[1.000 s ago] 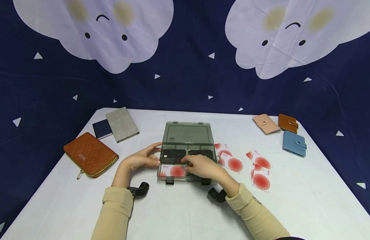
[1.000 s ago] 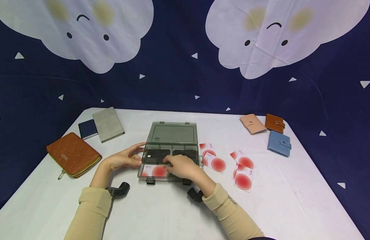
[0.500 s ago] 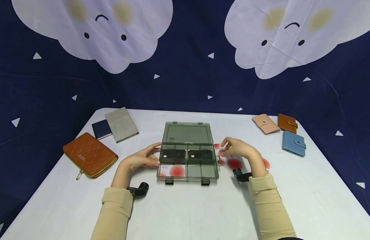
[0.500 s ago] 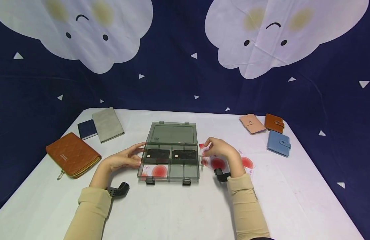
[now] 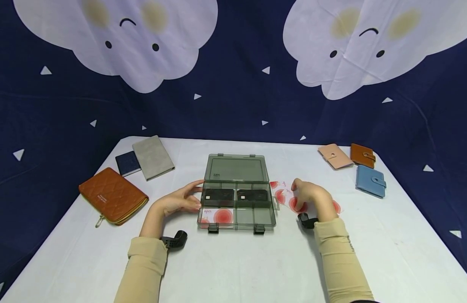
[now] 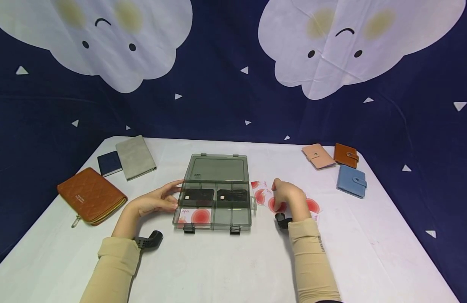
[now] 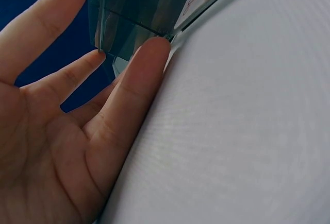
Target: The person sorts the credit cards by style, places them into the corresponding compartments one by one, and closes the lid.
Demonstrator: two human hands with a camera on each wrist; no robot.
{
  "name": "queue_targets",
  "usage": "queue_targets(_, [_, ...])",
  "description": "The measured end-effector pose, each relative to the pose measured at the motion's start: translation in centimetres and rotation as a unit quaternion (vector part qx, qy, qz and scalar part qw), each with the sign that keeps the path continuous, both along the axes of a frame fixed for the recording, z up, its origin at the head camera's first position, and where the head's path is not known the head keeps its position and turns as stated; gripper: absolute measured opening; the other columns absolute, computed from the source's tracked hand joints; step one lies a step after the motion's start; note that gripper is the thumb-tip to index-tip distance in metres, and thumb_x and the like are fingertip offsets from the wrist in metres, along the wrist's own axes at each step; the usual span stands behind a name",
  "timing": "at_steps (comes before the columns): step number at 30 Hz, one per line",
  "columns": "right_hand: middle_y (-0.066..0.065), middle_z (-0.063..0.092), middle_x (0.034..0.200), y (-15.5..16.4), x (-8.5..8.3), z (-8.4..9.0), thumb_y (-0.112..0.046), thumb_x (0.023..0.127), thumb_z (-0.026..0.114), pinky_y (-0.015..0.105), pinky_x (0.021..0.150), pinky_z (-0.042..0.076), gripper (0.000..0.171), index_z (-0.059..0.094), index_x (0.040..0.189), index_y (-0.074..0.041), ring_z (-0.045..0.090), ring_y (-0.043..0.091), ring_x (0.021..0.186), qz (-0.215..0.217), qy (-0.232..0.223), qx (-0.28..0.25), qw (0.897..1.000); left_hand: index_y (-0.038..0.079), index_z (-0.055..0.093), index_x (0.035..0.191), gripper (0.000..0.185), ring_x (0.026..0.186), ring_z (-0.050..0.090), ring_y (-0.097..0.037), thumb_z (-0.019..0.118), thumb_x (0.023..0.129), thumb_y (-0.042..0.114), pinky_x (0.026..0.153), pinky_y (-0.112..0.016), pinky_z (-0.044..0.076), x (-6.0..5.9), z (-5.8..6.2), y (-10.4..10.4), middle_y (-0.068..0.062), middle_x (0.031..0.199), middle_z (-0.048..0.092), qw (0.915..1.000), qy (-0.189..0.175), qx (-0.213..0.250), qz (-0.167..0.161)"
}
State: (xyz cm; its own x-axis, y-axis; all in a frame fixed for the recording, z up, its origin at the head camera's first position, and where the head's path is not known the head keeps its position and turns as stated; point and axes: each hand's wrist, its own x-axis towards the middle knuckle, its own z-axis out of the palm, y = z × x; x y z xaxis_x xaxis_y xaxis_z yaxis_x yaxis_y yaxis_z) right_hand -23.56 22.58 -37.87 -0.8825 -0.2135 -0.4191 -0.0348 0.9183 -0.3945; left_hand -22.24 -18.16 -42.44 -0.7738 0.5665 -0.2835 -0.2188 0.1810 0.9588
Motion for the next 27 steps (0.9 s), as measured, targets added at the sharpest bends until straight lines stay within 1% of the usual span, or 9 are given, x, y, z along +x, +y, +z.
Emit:
queue_targets(5, [0.018,0.051,0.093,1.0,-0.1,-0.3,0.002,0.065,0.065,0.031,0.063,0.040,0.046,0.049,0.107,0.006,0.047,0.026,0.077,-0.049,0.014,-0.039,0.998,0.013,0.012,0.149,0.089,0.089,0.058,-0.013,0.067,0.080,0.003,0.079,-0.030,0.050,0.0,0.1,0.0,-0.021,0.146,0.017,1.0000,-0.002,-0.005,0.004])
queue_targets(10, [0.018,0.051,0.091,1.4,-0.3,-0.4,0.003,0.064,0.068,0.031,0.063,0.042,0.044,0.049,0.103,0.009,0.048,0.026,0.076,-0.077,0.035,-0.068,0.994,0.014,0.012,0.149,0.088,0.089,0.058,-0.012,0.066,0.080,0.003,0.080,-0.030,0.050,0.0,0.2,0.0,-0.021,0.146,0.018,1.0000,-0.003,-0.004,0.004])
queue_targets(14, [0.021,0.052,0.092,1.5,-0.6,-0.5,0.002,0.068,0.067,0.033,0.063,0.041,0.047,0.045,0.109,0.007,0.049,0.028,0.077,-0.088,0.081,-0.074,0.990,0.014,0.012,0.149,0.090,0.090,0.058,-0.012,0.068,0.080,0.005,0.080,-0.030,0.050,0.0,0.2,0.0,-0.022,0.146,0.018,1.0000,-0.002,-0.001,0.002])
queue_targets(16, [0.024,0.053,0.094,1.6,-0.7,-0.6,0.002,0.072,0.065,0.035,0.064,0.041,0.044,0.044,0.111,0.005,0.050,0.031,0.078,-0.097,0.114,-0.078,0.986,0.014,0.012,0.149,0.090,0.090,0.058,-0.012,0.069,0.079,0.005,0.080,-0.030,0.050,0.0,0.2,0.0,-0.022,0.146,0.018,1.0000,-0.001,-0.001,0.001])
queue_targets(18, [0.027,0.055,0.098,1.6,-0.9,-0.6,0.002,0.076,0.061,0.035,0.063,0.042,0.039,0.044,0.111,0.003,0.051,0.031,0.078,-0.108,0.147,-0.088,0.979,0.014,0.012,0.149,0.090,0.090,0.058,-0.012,0.069,0.079,0.005,0.081,-0.030,0.050,0.0,0.1,0.1,-0.022,0.146,0.018,1.0000,0.000,-0.002,0.001])
queue_targets(21, [0.029,0.056,0.106,1.5,-1.0,-0.3,0.001,0.083,0.058,0.038,0.068,0.043,0.029,0.047,0.110,0.003,0.052,0.033,0.083,-0.122,0.178,-0.123,0.969,0.013,0.012,0.149,0.090,0.090,0.058,-0.012,0.068,0.080,0.004,0.081,-0.031,0.050,0.1,0.2,0.1,-0.022,0.146,0.017,1.0000,0.000,-0.003,0.002])
queue_targets(23, [0.030,0.052,0.115,1.3,-0.9,0.2,0.000,0.085,0.057,0.037,0.071,0.042,0.028,0.048,0.111,0.003,0.050,0.034,0.091,-0.123,0.184,-0.157,0.962,0.013,0.012,0.149,0.090,0.090,0.058,-0.013,0.068,0.080,0.004,0.081,-0.031,0.050,0.1,0.1,0.1,-0.022,0.146,0.017,1.0000,0.000,-0.001,0.002])
queue_targets(25, [0.029,0.049,0.119,0.9,-0.8,0.7,0.000,0.086,0.056,0.038,0.071,0.040,0.029,0.048,0.114,0.004,0.048,0.034,0.090,-0.122,0.176,-0.198,0.957,0.013,0.012,0.149,0.090,0.091,0.058,-0.013,0.068,0.080,0.004,0.081,-0.031,0.050,0.0,0.1,0.1,-0.022,0.146,0.018,1.0000,-0.001,0.000,0.002])
queue_targets(27, [0.027,0.048,0.119,0.4,-0.5,1.3,0.000,0.087,0.055,0.035,0.069,0.041,0.031,0.049,0.117,0.005,0.048,0.028,0.085,-0.115,0.160,-0.235,0.952,0.013,0.012,0.149,0.090,0.091,0.058,-0.013,0.068,0.080,0.005,0.081,-0.031,0.050,0.0,0.1,0.0,-0.022,0.146,0.018,1.0000,-0.002,0.002,0.003])
